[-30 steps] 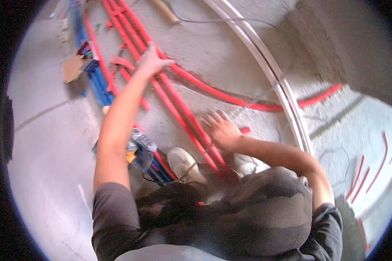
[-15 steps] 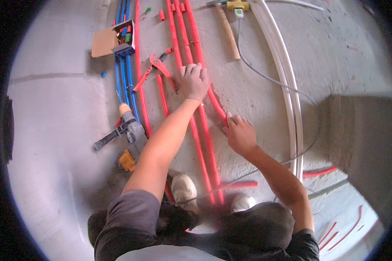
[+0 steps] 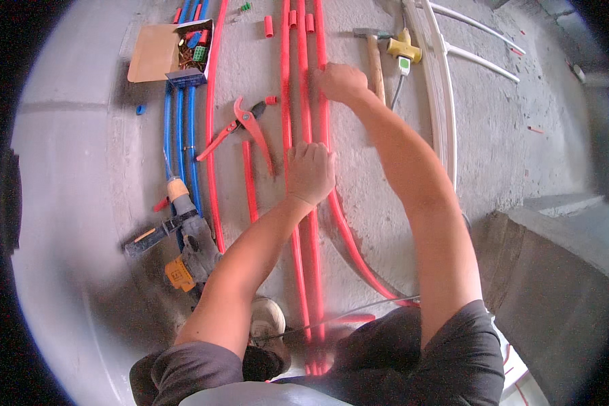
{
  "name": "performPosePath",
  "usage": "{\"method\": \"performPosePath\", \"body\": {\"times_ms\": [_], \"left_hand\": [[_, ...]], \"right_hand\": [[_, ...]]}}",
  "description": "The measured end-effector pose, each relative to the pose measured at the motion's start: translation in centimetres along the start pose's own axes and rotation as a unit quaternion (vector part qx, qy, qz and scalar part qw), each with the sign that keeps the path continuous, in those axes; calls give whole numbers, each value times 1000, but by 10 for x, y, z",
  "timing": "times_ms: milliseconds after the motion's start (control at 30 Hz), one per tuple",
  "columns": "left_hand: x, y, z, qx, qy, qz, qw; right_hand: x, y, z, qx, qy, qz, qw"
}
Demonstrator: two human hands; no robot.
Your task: The person cuts red plastic pipes with a power saw, aligns them on the floor, and secures them with metal ties using a hammer. The person also uses a pipe cutter to trim pipe ends.
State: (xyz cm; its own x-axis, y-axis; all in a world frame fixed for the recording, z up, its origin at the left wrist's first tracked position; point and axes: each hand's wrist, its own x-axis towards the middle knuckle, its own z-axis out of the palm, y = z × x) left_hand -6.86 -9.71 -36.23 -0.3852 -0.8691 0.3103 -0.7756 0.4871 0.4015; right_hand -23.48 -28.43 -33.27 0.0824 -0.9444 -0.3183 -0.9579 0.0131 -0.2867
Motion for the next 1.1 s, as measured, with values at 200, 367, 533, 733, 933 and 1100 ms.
{"method": "performPosePath", "body": {"times_ms": [200,367,533,733,933,1100], "left_hand": [[-3,-5,1,-30,-2,4,1000],[-4,-7,2,-32,-19,1,999],[3,-3,7,-26,-19,14,999],[-9,-9,8,11,7,17,1000],[-3,-9,14,-6,31,30,999],[-2,-9,9,11,11,22,1000]], "right_hand": [[-1,-1,3,72,-10,42,996],[15,6,-6,40,-61,-4,997],[29,30,16,-15,45,-46,998],[26,13,13,54,-10,-47,997],[23,19,9,22,15,-37,999],[12,14,6,45,-12,-61,997]]}}
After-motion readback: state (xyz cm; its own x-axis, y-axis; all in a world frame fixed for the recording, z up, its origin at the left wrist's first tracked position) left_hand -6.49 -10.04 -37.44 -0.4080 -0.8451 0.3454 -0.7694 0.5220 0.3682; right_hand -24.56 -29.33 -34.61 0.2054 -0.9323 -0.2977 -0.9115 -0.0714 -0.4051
